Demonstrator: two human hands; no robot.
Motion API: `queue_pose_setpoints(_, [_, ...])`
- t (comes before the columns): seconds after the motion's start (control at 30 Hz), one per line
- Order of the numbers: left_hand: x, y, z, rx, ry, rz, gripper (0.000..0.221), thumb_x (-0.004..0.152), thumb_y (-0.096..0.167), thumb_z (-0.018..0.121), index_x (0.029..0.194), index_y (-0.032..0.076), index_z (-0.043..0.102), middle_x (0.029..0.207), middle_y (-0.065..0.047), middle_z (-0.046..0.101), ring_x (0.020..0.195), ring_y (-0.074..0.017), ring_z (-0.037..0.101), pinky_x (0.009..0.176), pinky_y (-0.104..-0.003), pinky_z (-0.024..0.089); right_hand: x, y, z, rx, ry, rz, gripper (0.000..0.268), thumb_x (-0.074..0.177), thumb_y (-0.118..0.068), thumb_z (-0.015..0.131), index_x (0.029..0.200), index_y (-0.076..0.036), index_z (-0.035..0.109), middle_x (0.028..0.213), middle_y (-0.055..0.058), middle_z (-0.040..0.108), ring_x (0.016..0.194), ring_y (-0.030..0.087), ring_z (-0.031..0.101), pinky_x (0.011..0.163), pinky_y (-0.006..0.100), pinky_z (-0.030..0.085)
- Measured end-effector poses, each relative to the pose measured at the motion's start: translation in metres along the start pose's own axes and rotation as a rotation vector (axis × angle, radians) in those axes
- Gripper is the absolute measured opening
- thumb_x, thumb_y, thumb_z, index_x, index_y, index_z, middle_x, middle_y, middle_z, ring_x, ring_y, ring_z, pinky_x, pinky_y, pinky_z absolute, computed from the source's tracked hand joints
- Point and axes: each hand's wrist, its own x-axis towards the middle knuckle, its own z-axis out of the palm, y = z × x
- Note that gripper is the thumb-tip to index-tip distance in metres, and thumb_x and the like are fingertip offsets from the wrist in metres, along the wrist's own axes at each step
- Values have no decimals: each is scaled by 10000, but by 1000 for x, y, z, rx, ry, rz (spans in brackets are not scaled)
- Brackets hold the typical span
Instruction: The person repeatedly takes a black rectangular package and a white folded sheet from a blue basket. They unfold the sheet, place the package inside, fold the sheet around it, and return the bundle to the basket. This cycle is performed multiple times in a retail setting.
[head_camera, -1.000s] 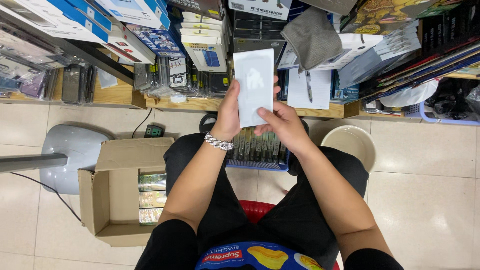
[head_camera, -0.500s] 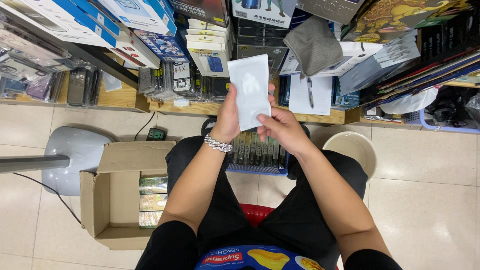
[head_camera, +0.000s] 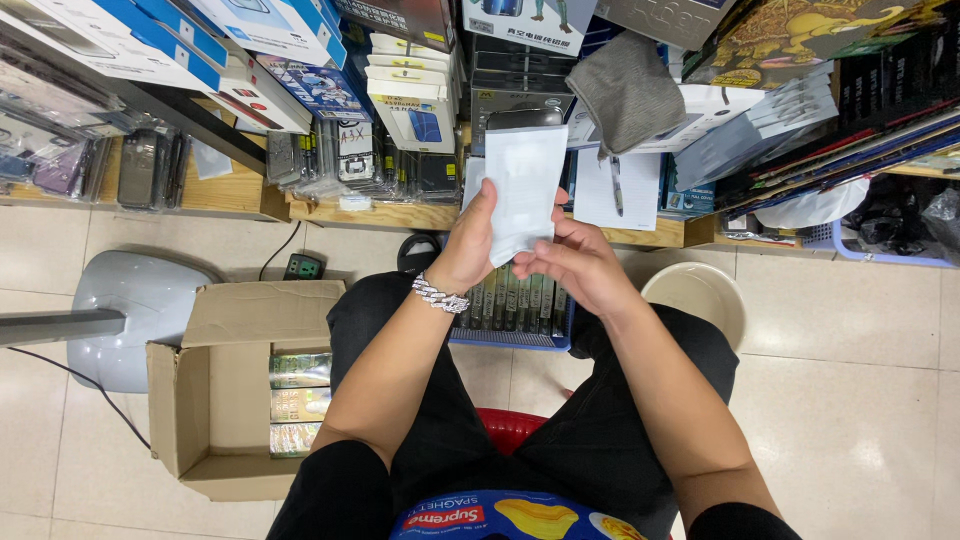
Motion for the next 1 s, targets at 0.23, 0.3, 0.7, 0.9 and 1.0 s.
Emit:
queue_pose_setpoints(0.23, [-12, -5, 9, 43, 14, -113, 720, 1128, 610, 282, 1388, -10, 538, 1228, -255, 715, 1034, -290, 749, 948, -450, 649, 16, -23, -71, -313, 100, -211, 438, 993, -255, 651, 1252, 98, 654, 975, 278, 714, 924, 365, 756, 843, 462, 630])
queue_pose_setpoints(0.3, [-11, -17, 14, -276, -220, -322, 776, 1113, 659, 311, 1420, -13, 549, 1252, -326, 703, 1129, -396, 743, 989, -590, 624, 25, -4, -107, 88, -89, -215, 840, 846, -326, 724, 1564, 16, 454, 1269, 307, 698, 1128, 408, 737, 952, 565, 607])
queue_pose_setpoints(0.7, [-27, -51, 39, -635, -311, -454, 734, 1125, 587, 429, 1498, -28, 571, 1337, -375, 666, 1213, -461, 706, 991, -660, 597, 26, -7, -88, 469, -391, -293, 916, 848, -556, 842, 1571, -117, 490, 1395, 385, 595, 1328, 635, 561, 1171, 801, 369])
queue_pose_setpoints(0.9, [-28, -57, 33, -643, -316, -458, 731, 1125, 566, 424, 1518, -37, 551, 1340, -390, 657, 1198, -476, 708, 977, -661, 599, 28, -5, -96, 440, -272, -330, 803, 954, -602, 693, 1584, -154, 479, 1511, 369, 533, 1337, 628, 559, 1135, 805, 433])
queue_pose_setpoints(1.0, [-29, -57, 33, -610, -368, -476, 761, 1119, 607, 378, 1526, -17, 534, 1271, -366, 692, 1141, -440, 741, 973, -581, 620, 29, -11, -107, 420, -118, -313, 837, 926, -665, 670, 1585, -191, 465, 1554, 316, 539, 1327, 575, 603, 1105, 763, 515])
